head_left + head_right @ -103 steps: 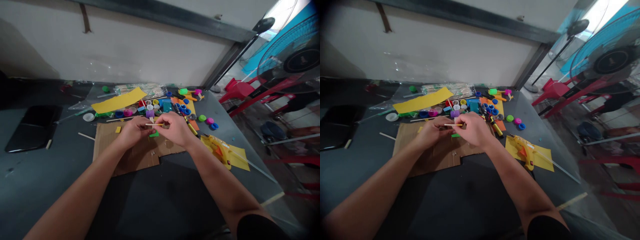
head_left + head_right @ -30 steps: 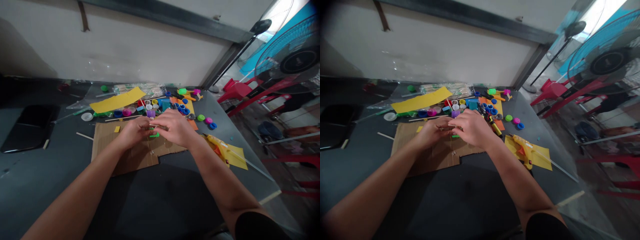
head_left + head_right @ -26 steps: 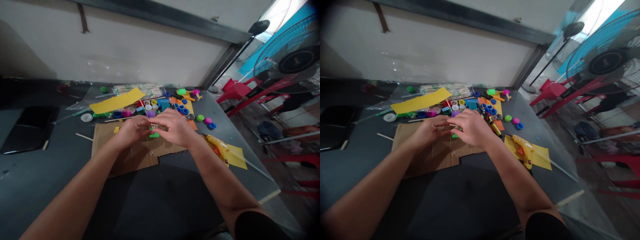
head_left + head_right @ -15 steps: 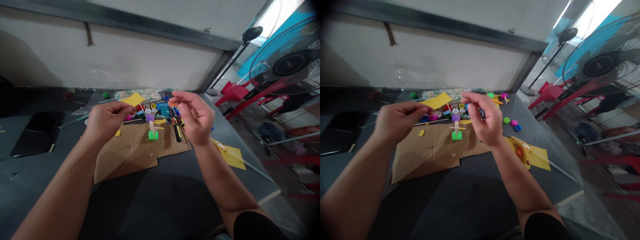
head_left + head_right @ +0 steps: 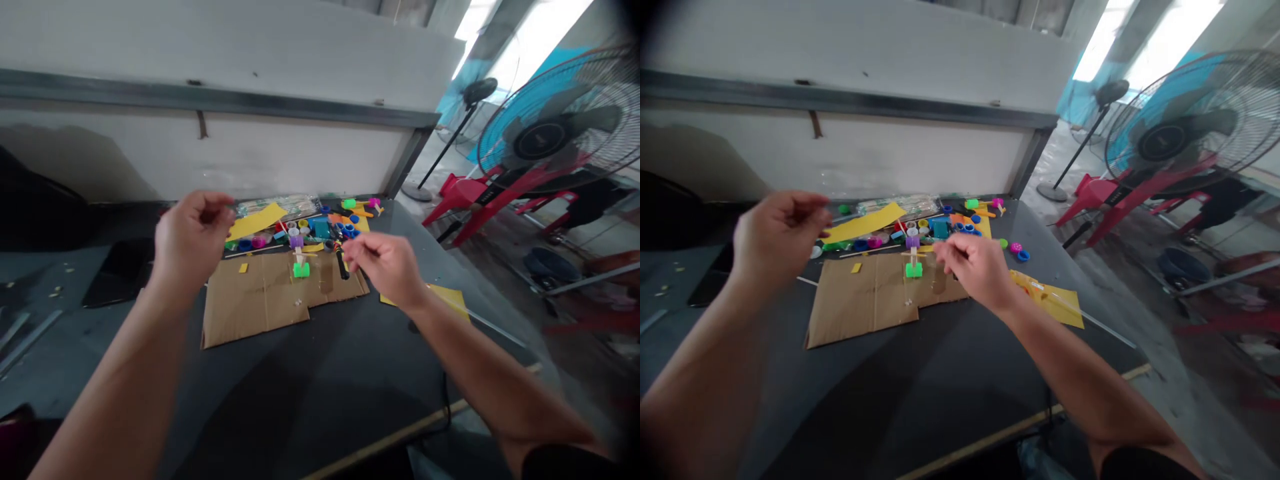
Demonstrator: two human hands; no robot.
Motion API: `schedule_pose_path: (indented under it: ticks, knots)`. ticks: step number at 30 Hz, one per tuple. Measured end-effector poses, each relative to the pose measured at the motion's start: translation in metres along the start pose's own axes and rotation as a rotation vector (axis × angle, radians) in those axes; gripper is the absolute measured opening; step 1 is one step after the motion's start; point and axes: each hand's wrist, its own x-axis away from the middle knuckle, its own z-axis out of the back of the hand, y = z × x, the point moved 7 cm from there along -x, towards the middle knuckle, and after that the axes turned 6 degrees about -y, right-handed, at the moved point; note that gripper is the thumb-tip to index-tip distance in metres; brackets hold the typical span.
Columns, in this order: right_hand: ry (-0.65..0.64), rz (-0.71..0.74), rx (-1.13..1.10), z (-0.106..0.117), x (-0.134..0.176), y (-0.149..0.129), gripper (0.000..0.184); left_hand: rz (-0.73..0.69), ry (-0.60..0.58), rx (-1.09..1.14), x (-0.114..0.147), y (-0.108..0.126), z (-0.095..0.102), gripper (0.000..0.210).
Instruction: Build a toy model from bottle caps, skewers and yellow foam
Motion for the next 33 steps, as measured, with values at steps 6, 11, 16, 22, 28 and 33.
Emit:
schedule_pose_path:
  ticks: [6, 11, 16, 22, 28, 33]
  knots:
    - [-0.209, -0.158, 0.024, -0.041, 0.082, 0.022, 0.019, 0.083, -0.35, -0.447, 0.03, -0.063, -0.031, 0.026]
    - [-0.295, -0.173, -0.007, -0.062, 0.111, 0.008, 0.019, 0.016, -0.493, -0.642, 0.042, -0.089, -0.067, 0.032]
    - [-0.34, -0.131, 0.015, -0.063, 0.114, 0.0, 0.016, -0.062, -0.527, -0.698, 0.046, -0.089, -0.081, 0.027]
    - [-0.359, -0.072, 0.056, -0.061, 0.104, -0.003, 0.015, -0.047, -0.433, -0.696, 0.049, -0.074, -0.072, 0.031]
    - [-0.245, -0.118, 0.019, -0.054, 0.071, 0.011, 0.018, 0.08, -0.487, -0.22, 0.092, -0.005, -0.077, 0.026]
    - [-0.272, -0.122, -0.083, -0.07, 0.052, 0.024, 0.015, 0.128, -0.549, 0.147, 0.127, 0.025, -0.1, 0.021]
